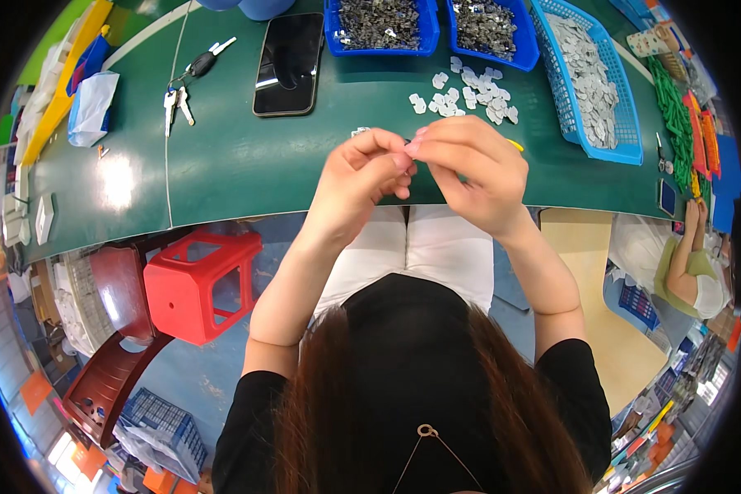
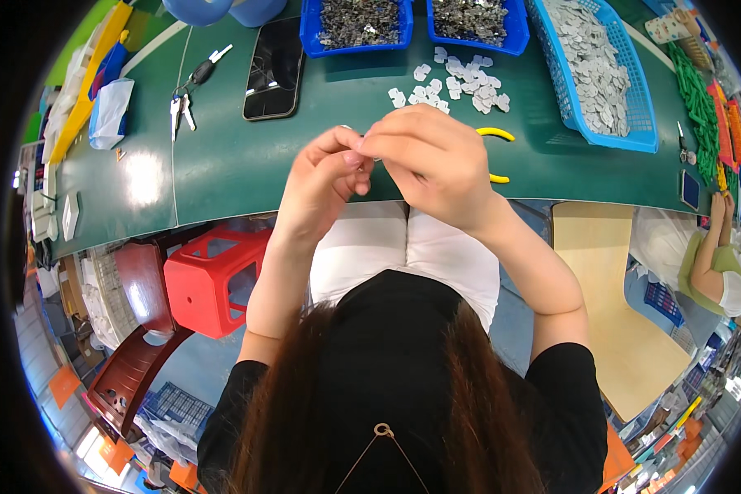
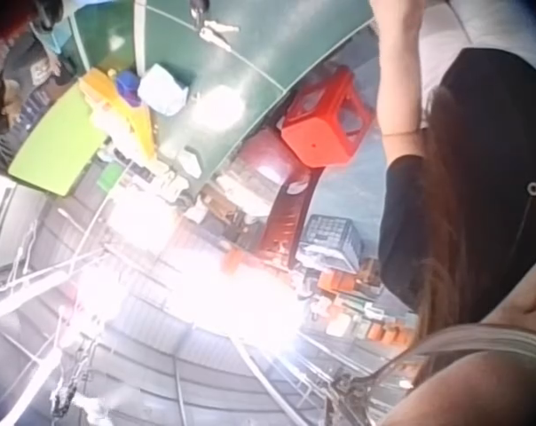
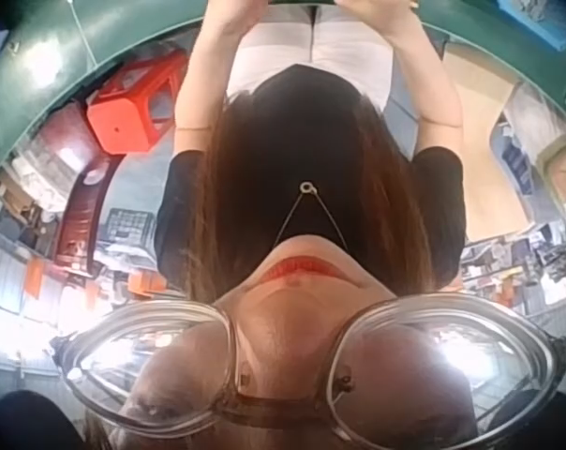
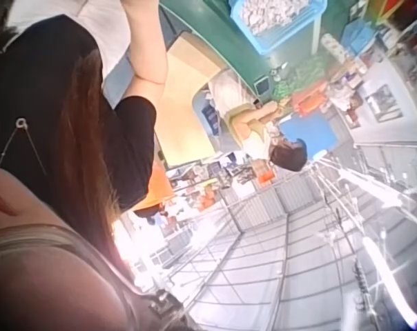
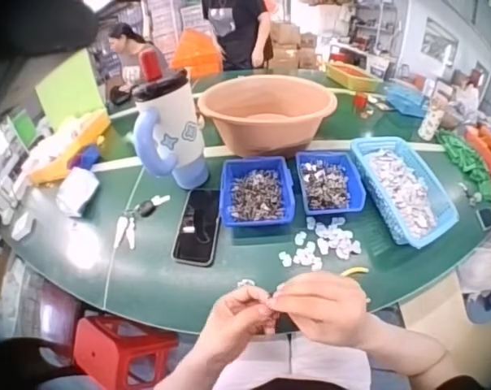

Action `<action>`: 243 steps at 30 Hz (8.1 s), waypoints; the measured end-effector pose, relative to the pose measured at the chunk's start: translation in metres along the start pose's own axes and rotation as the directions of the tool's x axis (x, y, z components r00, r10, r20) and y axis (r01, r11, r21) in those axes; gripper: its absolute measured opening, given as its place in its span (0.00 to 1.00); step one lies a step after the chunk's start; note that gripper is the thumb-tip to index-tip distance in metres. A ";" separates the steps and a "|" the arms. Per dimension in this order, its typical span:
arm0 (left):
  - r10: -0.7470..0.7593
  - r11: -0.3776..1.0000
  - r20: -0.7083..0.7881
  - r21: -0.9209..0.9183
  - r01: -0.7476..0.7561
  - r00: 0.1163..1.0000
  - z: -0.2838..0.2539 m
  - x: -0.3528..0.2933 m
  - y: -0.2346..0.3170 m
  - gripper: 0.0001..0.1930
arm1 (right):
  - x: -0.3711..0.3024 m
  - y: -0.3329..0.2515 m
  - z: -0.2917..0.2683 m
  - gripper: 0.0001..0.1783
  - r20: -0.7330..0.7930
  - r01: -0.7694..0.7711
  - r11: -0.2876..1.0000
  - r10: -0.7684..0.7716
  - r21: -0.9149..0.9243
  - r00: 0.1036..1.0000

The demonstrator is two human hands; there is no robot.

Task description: Assembling small metal and plastic components using pliers at a workbench.

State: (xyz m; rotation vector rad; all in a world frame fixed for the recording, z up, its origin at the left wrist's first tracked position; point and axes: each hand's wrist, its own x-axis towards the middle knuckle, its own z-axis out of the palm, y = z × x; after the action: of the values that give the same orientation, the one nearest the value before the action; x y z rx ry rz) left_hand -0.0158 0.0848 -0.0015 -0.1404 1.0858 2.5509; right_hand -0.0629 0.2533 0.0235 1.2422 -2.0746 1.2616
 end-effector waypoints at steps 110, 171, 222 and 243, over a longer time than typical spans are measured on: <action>0.577 -0.132 0.118 0.990 -0.051 0.808 0.005 -0.006 -0.041 0.07 | -0.060 -0.015 0.004 0.10 0.120 -0.722 0.349 0.851 0.597 0.511; 0.336 0.837 -0.072 0.480 -0.262 0.939 0.015 -0.029 -0.009 0.12 | -0.051 -0.038 0.018 0.10 -0.118 -0.483 0.705 0.619 0.519 0.777; 0.254 0.938 -0.081 0.262 -0.225 0.964 0.018 -0.044 -0.013 0.07 | -0.047 -0.049 0.000 0.12 0.058 -0.523 0.615 0.613 0.591 0.788; 0.372 0.837 -0.032 0.444 -0.320 0.928 0.022 -0.046 -0.016 0.07 | -0.032 -0.050 -0.018 0.11 0.261 -0.686 0.461 0.688 0.563 0.677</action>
State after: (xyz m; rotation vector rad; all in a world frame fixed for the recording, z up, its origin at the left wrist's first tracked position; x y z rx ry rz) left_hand 0.0338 0.0971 0.0133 0.0296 1.8460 2.5439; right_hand -0.0050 0.2742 0.0343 0.5183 -2.3220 2.4922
